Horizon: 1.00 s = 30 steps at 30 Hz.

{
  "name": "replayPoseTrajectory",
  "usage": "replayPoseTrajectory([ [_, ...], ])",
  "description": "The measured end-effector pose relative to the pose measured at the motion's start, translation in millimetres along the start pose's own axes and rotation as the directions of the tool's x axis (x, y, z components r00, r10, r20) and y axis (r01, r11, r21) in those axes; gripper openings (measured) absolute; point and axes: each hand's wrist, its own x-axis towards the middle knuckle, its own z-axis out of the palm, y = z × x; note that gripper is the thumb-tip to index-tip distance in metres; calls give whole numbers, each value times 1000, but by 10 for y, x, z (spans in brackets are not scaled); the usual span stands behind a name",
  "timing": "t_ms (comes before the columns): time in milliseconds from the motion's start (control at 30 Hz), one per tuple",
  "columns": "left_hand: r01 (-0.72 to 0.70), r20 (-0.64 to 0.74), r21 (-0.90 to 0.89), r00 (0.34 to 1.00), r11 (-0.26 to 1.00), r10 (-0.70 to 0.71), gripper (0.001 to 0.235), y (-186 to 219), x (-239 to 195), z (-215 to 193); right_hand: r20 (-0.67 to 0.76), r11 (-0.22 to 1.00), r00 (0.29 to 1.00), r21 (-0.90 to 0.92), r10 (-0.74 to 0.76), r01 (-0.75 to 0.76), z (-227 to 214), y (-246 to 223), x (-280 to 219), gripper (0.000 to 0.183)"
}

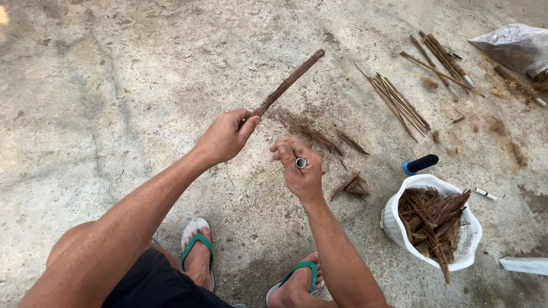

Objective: The person is crafting a small broom by hand. They gather dried fibers, bundle them around a thin stick, and use a small cylindrical tool to tighten and secure the fibers to the handle.

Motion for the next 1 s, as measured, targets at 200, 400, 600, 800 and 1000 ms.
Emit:
replayPoseTrajectory([
  [200,45,-108,168,994,985,-27,40,-228,188,-155,75,806,909,-436,-411,400,85,-233,15,42],
  [400,69,-222,360,975,930,14,46,-479,351,-469,191,911,976,-376,-101,168,44,-16,-178,45],
  [600,80,-207,621,976,780,65,49,-661,251,-595,219,957,965,-216,-144,192,-1,-207,-185,49],
  [800,-46,1,777,997,628,72,35,-657,256,-486,208,984,970,-99,-128,151,-106,-419,-20,45],
  [1000,-369,300,810,928,456,219,34,-477,99,-163,202,995,977,-55,-64,77,-556,-855,358,26],
])
